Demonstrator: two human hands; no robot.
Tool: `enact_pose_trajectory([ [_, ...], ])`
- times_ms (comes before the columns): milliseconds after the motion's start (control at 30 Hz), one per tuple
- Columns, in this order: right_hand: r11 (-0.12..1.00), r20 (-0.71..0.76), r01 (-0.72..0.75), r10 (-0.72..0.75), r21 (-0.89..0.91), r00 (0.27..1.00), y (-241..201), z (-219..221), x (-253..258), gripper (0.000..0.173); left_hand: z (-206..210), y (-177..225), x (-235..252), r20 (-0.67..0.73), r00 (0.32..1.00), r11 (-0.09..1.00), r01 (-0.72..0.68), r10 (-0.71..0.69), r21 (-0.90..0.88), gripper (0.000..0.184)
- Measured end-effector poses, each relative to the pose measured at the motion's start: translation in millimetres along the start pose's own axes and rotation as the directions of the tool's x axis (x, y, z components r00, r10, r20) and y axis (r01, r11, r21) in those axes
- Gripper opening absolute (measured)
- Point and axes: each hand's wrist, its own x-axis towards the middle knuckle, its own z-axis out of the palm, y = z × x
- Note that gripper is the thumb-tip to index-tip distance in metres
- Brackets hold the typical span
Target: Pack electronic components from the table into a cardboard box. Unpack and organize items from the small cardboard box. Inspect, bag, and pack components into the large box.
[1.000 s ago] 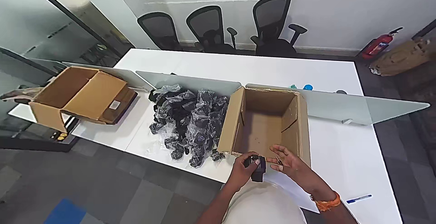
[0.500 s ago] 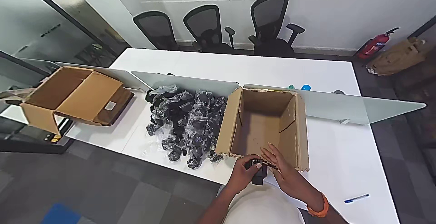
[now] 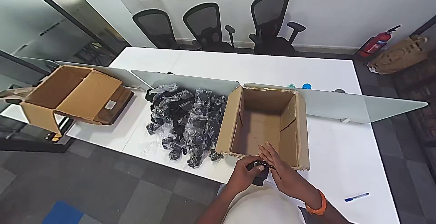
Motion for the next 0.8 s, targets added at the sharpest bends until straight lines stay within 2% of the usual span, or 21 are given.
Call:
enact_pose_trajectory([
  [100, 0.999, 0.008, 0.026, -0.026, 0.024, 1.0, -4, -1, 1, 0.096, 2, -1, -1, 0.031, 0.999, 1.0, -0.013, 0.013, 0.009, 0.025],
  [200, 0.989, -0.015, 0.062, -0.061, 0.132, 0.998, -9, 3, 3, 0.093, 5, 2, -1, 0.064, 0.998, 1.0, -0.026, 0.025, 0.017, 0.023],
  [333, 0.905, -0.216, 0.222, -0.151, 0.362, 0.965, 2, 16, 9, 0.09, -3, 5, 3, 0.066, 0.996, 0.997, -0.056, 0.053, 0.048, 0.021],
  [400, 0.835, -0.314, 0.281, -0.139, 0.473, 0.939, 12, 23, 11, 0.084, -6, 6, 4, 0.093, 0.992, 0.991, -0.09, 0.081, 0.099, 0.021],
  [533, 0.787, -0.367, 0.299, -0.1, 0.54, 0.925, 20, 27, 10, 0.077, -9, 6, 3, 0.122, 0.982, 0.971, -0.164, 0.143, 0.175, 0.02],
  [633, 0.879, -0.366, 0.265, -0.114, 0.396, 0.924, 30, 18, 1, 0.058, -2, 5, 0, 0.064, 0.984, 0.974, -0.175, 0.168, 0.143, 0.018],
  [733, 0.973, -0.348, 0.221, -0.185, 0.067, 0.919, 42, 6, -10, 0.025, 0, 5, 1, 0.034, 0.982, 0.973, -0.186, 0.183, 0.139, 0.017],
  [800, 0.964, -0.352, 0.239, -0.265, -0.115, 0.898, 47, 6, -16, 0.014, 0, 4, 0, 0.038, 0.981, 0.97, -0.193, 0.19, 0.149, 0.018],
])
